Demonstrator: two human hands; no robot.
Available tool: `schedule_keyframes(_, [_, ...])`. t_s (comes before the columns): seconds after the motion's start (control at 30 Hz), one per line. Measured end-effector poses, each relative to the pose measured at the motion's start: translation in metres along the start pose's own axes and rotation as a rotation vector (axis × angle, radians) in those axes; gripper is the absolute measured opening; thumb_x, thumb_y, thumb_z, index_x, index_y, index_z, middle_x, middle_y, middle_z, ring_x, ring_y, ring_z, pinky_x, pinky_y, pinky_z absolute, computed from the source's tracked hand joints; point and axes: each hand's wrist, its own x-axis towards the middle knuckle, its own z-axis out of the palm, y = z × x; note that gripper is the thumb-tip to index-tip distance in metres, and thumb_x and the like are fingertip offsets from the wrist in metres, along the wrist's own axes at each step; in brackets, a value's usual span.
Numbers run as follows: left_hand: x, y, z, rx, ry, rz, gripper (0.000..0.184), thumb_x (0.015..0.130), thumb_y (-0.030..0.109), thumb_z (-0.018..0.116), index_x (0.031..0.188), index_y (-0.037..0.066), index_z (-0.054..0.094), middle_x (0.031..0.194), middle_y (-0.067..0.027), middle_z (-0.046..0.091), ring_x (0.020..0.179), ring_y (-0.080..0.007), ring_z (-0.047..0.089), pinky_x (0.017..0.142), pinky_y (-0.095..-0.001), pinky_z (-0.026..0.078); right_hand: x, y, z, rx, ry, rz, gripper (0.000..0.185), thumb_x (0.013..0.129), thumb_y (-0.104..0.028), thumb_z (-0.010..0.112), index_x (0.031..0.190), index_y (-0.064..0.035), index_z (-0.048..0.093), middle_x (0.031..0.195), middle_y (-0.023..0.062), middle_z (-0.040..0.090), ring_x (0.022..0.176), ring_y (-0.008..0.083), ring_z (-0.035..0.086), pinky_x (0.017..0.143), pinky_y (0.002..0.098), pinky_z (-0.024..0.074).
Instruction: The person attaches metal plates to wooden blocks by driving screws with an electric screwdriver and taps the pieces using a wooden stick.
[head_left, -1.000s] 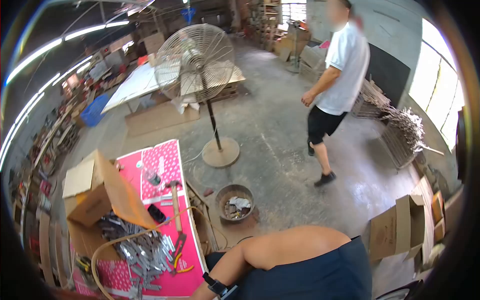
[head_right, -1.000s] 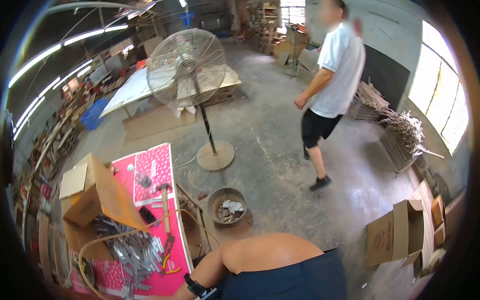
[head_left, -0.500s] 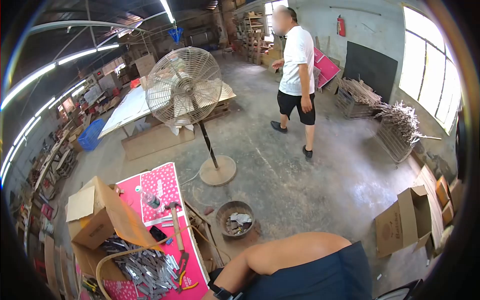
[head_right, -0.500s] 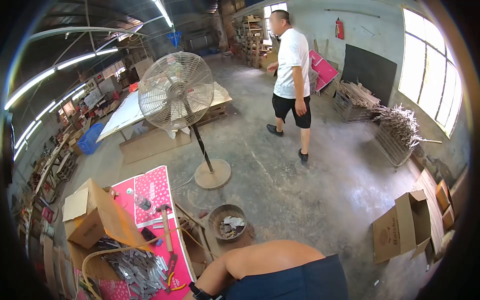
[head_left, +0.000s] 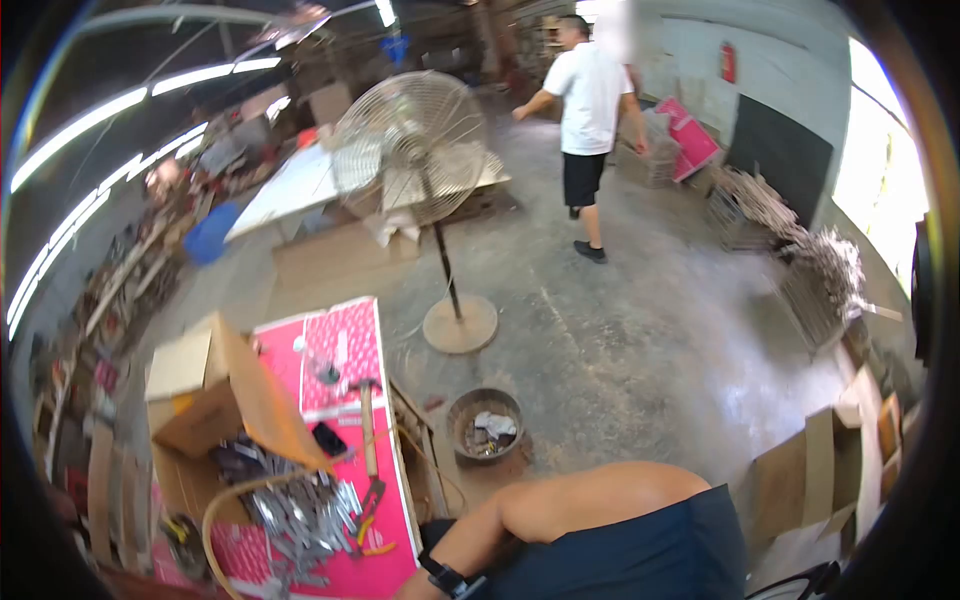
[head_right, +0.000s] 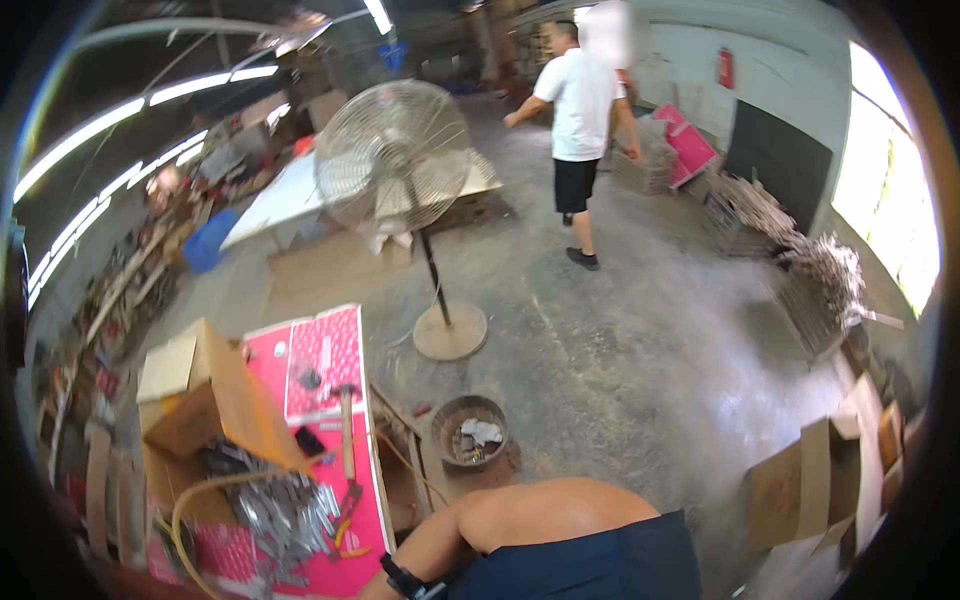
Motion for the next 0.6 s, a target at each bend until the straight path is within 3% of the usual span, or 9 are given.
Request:
schedule_keyframes(0.1, [-0.041, -0.023, -0.053, -0.018, 0.078, -0.161, 0.028, 0.091, 0.01, 0.076, 0.111, -0.007, 0.067, 0.103, -0.013, 0.071, 0.097, -0.0225, 0.066, 0.081, -0.0352, 0.055, -0.023, 0.04, 0.036, 0.073, 0.069, 0.033, 0.037, 0.074, -0.015, 0.077, 0.108, -0.0057, 0.065, 0.088, 0.0007, 0.066, 0.077, 0.0117, 0.06, 0.07, 0.0318, 0.0515])
schedule_keyframes(0.13, [-0.063, -0.033, -0.073, -0.053, 0.11, -0.233, 0.028, 0.091, 0.01, 0.076, 0.11, -0.007, 0.067, 0.102, -0.0129, 0.071, 0.097, -0.0224, 0.066, 0.081, -0.0351, 0.055, -0.023, 0.031, 0.031, 0.118, -0.065, -0.018, 0.04, 0.074, -0.016, 0.079, 0.109, -0.0064, 0.064, 0.088, -0.0017, 0.064, 0.077, 0.0108, 0.058, 0.071, 0.0308, 0.0521])
schedule_keyframes(0.17, [-0.081, -0.037, -0.092, -0.031, 0.136, -0.333, 0.028, 0.091, 0.01, 0.076, 0.11, -0.007, 0.067, 0.102, -0.0128, 0.071, 0.097, -0.0223, 0.066, 0.081, -0.035, 0.055, -0.022, 0.006, 0.03, 0.205, -0.144, 0.061, 0.026, 0.079, -0.009, 0.076, 0.102, -0.008, 0.064, 0.083, -0.002, 0.063, 0.077, 0.0088, 0.059, 0.068, 0.0301, 0.0515])
schedule_keyframes(0.2, [-0.083, 0.004, -0.088, -0.28, 0.316, -0.075, 0.024, 0.088, 0.008, 0.077, 0.107, -0.004, 0.066, 0.099, -0.0069, 0.067, 0.089, -0.0183, 0.064, 0.07, -0.0296, 0.053, -0.024, 0.003, 0.035, 0.225, -0.157, 0.057, 0.024, 0.08, -0.008, 0.076, 0.1, -0.0074, 0.063, 0.082, -0.003, 0.063, 0.076, 0.0076, 0.059, 0.067, 0.0288, 0.0512])
schedule_keyframes(0.23, [-0.114, -0.067, -0.104, -0.048, 0.217, -0.135, 0.021, 0.087, 0.005, 0.076, 0.104, -0.002, 0.066, 0.098, -0.0057, 0.063, 0.088, -0.0181, 0.063, 0.071, -0.0297, 0.051, -0.022, -0.007, 0.04, 0.21, -0.164, 0.022, 0.022, 0.081, -0.008, 0.075, 0.101, -0.007, 0.064, 0.081, -0.0031, 0.063, 0.077, 0.0064, 0.059, 0.068, 0.0282, 0.0513])
schedule_keyframes(0.27, [-0.095, -0.015, -0.11, 0.184, 0.222, -0.024, 0.022, 0.086, 0.004, 0.076, 0.104, -0.002, 0.067, 0.1, -0.008, 0.063, 0.09, -0.0203, 0.062, 0.075, -0.0316, 0.048, -0.023, -0.008, 0.043, 0.198, -0.179, 0.049, 0.023, 0.08, -0.008, 0.075, 0.101, -0.0075, 0.065, 0.081, -0.0024, 0.063, 0.077, 0.0058, 0.059, 0.067, 0.028, 0.0512])
schedule_keyframes(0.4, [-0.107, 0.012, -0.118, 0.043, 0.33, -0.185, 0.024, 0.086, 0.005, 0.075, 0.108, -0.003, 0.067, 0.112, -0.0129, 0.066, 0.105, -0.0256, 0.063, 0.086, -0.0361, 0.048, -0.025, -0.004, 0.055, -0.162, -0.346, 0.058, 0.035, 0.074, -0.006, 0.074, 0.108, -0.0051, 0.067, 0.092, 0.0051, 0.068, 0.092, 0.014, 0.063, 0.085, 0.0334, 0.05])
schedule_keyframes(0.57, [-0.125, 0.006, -0.128, 0.119, 0.372, -0.312, 0.027, 0.088, 0.004, 0.074, 0.11, -0.005, 0.064, 0.107, -0.0139, 0.068, 0.099, -0.0208, 0.064, 0.087, -0.0351, 0.049, -0.025, 0.005, 0.077, 0.193, -0.389, 0.138, 0.039, 0.074, -0.006, 0.075, 0.112, -0.0048, 0.066, 0.099, 0.0095, 0.068, 0.09, 0.0192, 0.064, 0.085, 0.033, 0.0504])
schedule_keyframes(0.6, [-0.128, 0.004, -0.13, 0.123, 0.374, -0.321, 0.027, 0.088, 0.004, 0.074, 0.11, -0.005, 0.064, 0.107, -0.0139, 0.068, 0.099, -0.0208, 0.064, 0.087, -0.0351, 0.049, -0.024, 0.004, 0.082, 0.183, -0.355, 0.075, 0.031, 0.073, -0.005, 0.075, 0.103, -0.0037, 0.066, 0.089, 0.0085, 0.067, 0.08, 0.0189, 0.065, 0.075, 0.0321, 0.0511])
